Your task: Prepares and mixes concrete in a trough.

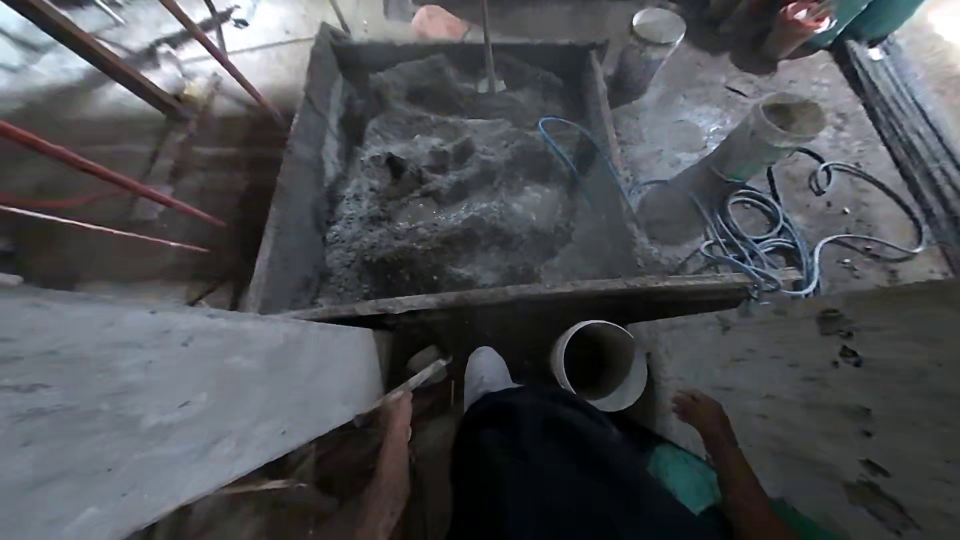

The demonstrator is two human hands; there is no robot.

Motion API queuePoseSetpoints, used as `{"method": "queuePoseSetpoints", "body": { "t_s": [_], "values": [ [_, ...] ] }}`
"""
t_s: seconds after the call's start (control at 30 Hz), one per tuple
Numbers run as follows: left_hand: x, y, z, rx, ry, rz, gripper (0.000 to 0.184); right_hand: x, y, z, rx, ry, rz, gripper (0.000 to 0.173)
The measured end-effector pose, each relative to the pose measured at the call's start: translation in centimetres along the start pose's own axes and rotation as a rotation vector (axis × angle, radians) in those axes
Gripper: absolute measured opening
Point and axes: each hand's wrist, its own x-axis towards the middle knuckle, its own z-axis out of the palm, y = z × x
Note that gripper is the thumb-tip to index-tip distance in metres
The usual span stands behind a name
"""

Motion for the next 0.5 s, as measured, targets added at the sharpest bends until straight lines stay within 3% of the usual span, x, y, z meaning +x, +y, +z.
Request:
{"method": "queuePoseSetpoints", "body": {
  "t_s": [0.2,0.5],
  "values": [
    [-2.5,4.0,3.6,0.071,-0.229,0.075,0.034,0.4,0.8,0.4,0.037,0.011,0.017,0.034],
    [-4.0,3.5,8.4,0.263,-0.439,0.164,0.035,0.1,1.0,1.9,0.019,-0.057,0.010,0.034]
  ]
}}
